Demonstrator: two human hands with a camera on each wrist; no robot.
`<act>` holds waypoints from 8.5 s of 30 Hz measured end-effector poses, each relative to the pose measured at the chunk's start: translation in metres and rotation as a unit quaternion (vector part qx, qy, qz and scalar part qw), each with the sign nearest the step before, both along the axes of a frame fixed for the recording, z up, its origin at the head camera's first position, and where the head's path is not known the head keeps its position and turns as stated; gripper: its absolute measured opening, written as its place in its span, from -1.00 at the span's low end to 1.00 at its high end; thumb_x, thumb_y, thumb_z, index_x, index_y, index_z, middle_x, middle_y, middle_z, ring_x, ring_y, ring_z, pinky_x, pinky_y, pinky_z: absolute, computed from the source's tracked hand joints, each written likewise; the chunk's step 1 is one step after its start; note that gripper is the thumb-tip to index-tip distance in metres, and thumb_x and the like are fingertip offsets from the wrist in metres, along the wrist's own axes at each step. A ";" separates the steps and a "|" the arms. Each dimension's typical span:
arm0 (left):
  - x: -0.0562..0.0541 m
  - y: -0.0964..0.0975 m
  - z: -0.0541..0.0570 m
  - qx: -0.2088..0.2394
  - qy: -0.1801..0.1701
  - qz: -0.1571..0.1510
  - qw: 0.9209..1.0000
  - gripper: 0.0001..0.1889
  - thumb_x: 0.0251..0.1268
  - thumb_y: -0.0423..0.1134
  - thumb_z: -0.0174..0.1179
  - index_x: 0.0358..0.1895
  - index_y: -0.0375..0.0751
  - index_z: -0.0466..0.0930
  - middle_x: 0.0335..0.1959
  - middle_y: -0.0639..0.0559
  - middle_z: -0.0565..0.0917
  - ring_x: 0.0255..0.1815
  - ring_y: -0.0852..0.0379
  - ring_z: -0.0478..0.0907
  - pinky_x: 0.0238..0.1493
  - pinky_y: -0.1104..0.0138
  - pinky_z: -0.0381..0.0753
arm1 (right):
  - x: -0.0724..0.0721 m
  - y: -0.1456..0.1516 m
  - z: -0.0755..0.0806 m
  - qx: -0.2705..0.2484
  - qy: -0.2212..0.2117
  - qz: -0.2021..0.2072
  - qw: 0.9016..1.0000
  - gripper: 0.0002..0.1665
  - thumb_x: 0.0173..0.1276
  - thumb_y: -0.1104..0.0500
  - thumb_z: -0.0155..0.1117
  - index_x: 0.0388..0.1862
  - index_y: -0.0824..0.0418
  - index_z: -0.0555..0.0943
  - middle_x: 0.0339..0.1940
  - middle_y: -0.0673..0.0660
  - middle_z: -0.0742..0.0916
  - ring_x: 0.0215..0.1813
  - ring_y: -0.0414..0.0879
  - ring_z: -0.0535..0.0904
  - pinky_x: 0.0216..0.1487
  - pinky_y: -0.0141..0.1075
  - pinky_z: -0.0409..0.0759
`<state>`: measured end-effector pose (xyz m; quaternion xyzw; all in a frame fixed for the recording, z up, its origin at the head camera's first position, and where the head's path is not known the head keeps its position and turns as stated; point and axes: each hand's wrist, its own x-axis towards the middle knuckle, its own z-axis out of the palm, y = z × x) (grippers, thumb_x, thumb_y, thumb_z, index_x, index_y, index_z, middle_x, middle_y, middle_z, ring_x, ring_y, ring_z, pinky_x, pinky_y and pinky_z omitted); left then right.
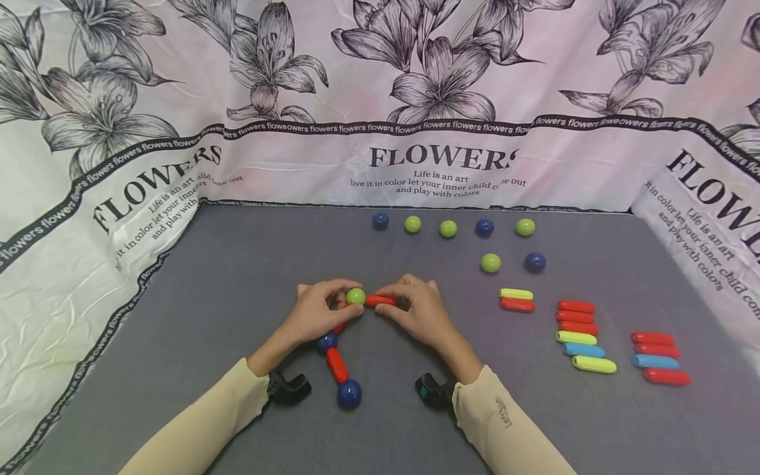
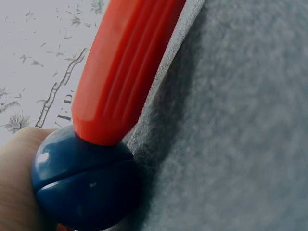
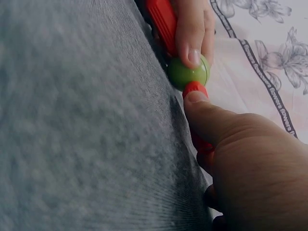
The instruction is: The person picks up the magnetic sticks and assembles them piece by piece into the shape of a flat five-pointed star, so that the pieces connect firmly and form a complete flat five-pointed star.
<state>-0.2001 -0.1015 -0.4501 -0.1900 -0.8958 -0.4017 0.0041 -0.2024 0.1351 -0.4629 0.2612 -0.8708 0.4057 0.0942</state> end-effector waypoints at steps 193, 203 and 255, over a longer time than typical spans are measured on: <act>0.028 0.016 0.009 -0.220 0.096 -0.084 0.967 -0.62 0.33 0.23 0.26 0.07 0.16 0.60 0.45 0.00 0.45 0.52 -0.16 0.25 0.41 -0.44 -0.08 | -0.002 0.013 0.000 -0.024 -0.021 -0.075 0.997 -0.57 0.30 0.18 0.49 0.14 0.21 0.68 -0.20 0.12 0.72 -0.16 -0.02 0.52 -0.02 -0.14 0.26; 0.029 0.017 0.008 -0.214 0.128 -0.190 0.950 -0.68 0.28 0.21 0.28 -0.01 0.22 0.60 0.36 0.13 0.52 0.50 0.03 0.30 0.46 -0.36 -0.06 | -0.011 0.017 0.001 -0.002 -0.019 -0.110 0.994 -0.11 0.30 0.11 0.49 0.55 0.19 0.32 0.46 0.29 0.49 0.27 0.25 0.35 0.15 0.13 0.17; 0.017 0.008 -0.006 -0.119 0.088 -0.095 0.984 -0.59 0.02 0.31 0.47 -0.08 0.31 0.72 0.62 0.06 0.22 0.67 -0.30 -0.12 0.40 -0.36 -0.09 | 0.039 0.174 0.023 0.178 0.106 -0.114 0.972 -0.65 -0.07 0.19 0.69 -0.24 0.01 0.81 -0.36 -0.04 0.72 -0.25 -0.18 0.38 -0.22 -0.20 -0.02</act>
